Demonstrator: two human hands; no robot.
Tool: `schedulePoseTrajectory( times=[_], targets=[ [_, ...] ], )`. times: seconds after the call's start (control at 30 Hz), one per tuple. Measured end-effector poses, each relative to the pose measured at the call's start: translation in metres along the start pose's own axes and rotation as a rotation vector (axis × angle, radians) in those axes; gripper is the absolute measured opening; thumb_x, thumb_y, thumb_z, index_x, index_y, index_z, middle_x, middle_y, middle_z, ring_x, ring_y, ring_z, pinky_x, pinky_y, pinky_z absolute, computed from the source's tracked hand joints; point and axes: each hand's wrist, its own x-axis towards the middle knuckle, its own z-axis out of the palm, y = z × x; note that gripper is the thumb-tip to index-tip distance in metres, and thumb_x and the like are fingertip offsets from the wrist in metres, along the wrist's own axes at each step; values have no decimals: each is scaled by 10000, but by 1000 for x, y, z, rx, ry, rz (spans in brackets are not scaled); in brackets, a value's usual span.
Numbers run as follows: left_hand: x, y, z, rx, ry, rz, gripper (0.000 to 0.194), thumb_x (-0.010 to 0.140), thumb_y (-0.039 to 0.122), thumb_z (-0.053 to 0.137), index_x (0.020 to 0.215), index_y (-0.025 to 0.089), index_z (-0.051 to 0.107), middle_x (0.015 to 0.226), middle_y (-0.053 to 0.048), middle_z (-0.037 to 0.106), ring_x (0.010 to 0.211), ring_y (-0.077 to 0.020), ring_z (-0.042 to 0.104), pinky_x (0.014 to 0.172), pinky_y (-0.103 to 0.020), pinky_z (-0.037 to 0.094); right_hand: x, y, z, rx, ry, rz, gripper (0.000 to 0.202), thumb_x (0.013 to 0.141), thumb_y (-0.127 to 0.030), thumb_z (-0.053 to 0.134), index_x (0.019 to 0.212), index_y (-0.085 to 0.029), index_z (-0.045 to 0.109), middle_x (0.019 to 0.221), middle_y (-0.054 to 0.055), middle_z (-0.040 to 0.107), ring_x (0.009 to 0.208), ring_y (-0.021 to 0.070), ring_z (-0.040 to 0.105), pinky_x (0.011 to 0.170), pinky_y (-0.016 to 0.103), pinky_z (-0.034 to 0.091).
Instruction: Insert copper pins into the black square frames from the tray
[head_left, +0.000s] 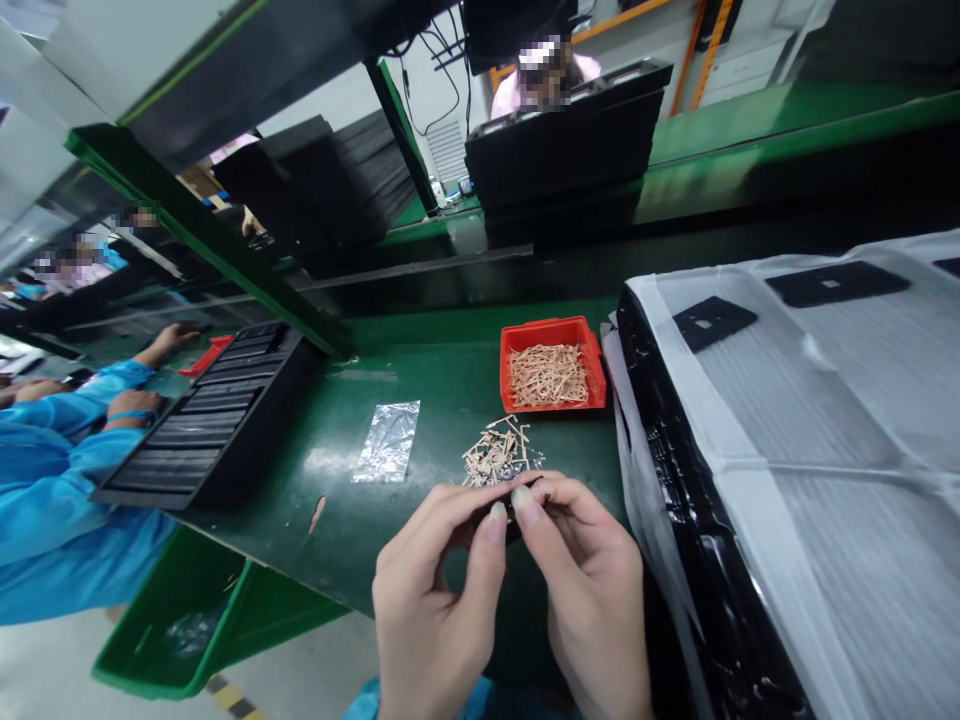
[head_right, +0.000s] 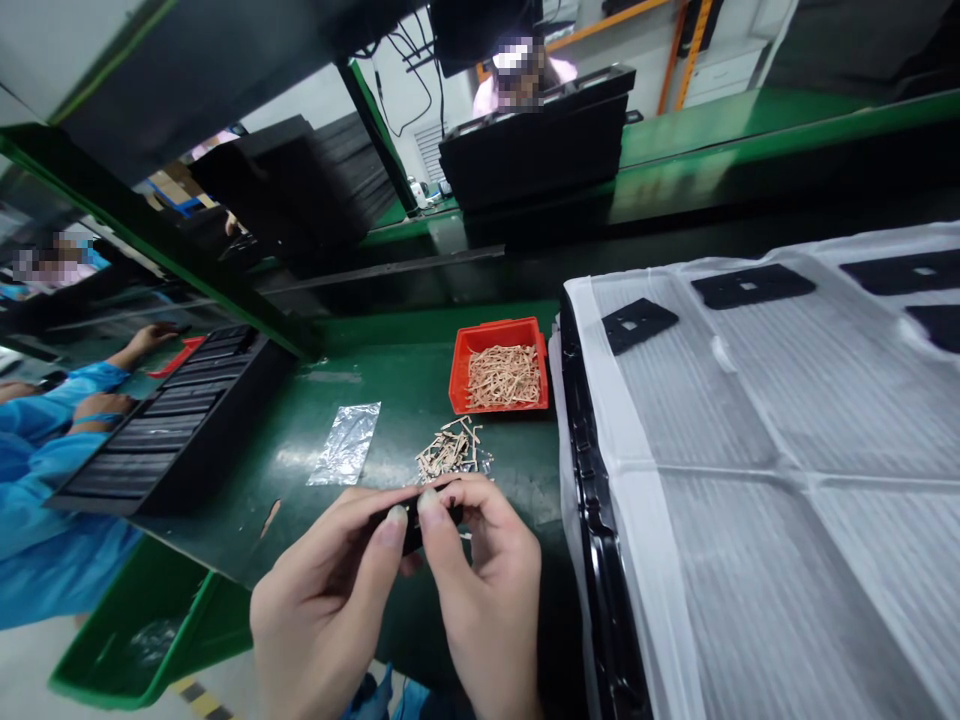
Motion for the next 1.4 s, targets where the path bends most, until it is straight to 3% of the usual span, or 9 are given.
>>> schedulePoseTrajectory(
  times=[0.2,0.4,0.57,0.67,0.77,0.97,1.17,1.4],
  targets=[
    [0,-2,1,-5,16,-4,197,1016,218,692,1106,281,856,1032,-45,826,756,-161,758,573,-224,626,-1,0,1,-12,2,-10,131,938,-333,783,852,-235,769,864,20,727,746,145,689,584,198,601],
    [1,-3,2,11,23,8,222,1027,209,670,1101,310,854,994,-15,820,662,-112,704,566,-201,607,0,-1,1,8,-7,-3,137,946,-328,779,840,-245,755,862,-1,715,686,112,666,611,188,604],
    [2,-3,4,39,45,-11,192,1020,209,674,1054,260,857,992,-42,827,782,-178,778,600,-240,642,-1,-2,0,-52,9,-6,153,948,-349,777,847,-237,755,894,21,727,789,138,711,704,200,634],
    [2,-3,5,78,52,8,228,1024,191,649,1071,275,855,982,-30,826,766,-168,764,635,-247,655,-1,-3,1,-63,40,-15,153,927,-351,795,838,-231,761,878,28,732,810,153,732,715,208,643],
    [4,-2,3,76,19,17,242,1027,191,643,1074,303,852,984,-13,824,728,-139,721,633,-214,642,-1,-5,2,-76,56,-27,152,910,-344,808,823,-228,762,884,34,736,782,152,734,677,206,637],
    [3,-2,-7,-77,-110,-7,255,1039,223,630,1180,299,829,1133,-63,805,945,-200,763,722,-245,672,-2,-5,2,-99,77,-62,153,907,-345,803,823,-226,756,875,45,742,824,187,757,638,218,643],
    [1,2,-9,-144,-135,-55,300,1003,189,683,1225,330,825,1021,-41,766,667,-119,718,595,-197,638,-4,6,0,-118,67,-86,113,938,-330,786,868,-247,756,910,23,744,866,180,767,799,265,647],
    [5,0,-12,-222,-147,-105,239,1040,245,651,1159,307,849,941,-32,758,572,-101,702,541,-182,627,-8,4,-3,-209,59,-146,101,940,-309,780,868,-245,749,951,31,746,835,171,758,763,256,636]
  ],
)
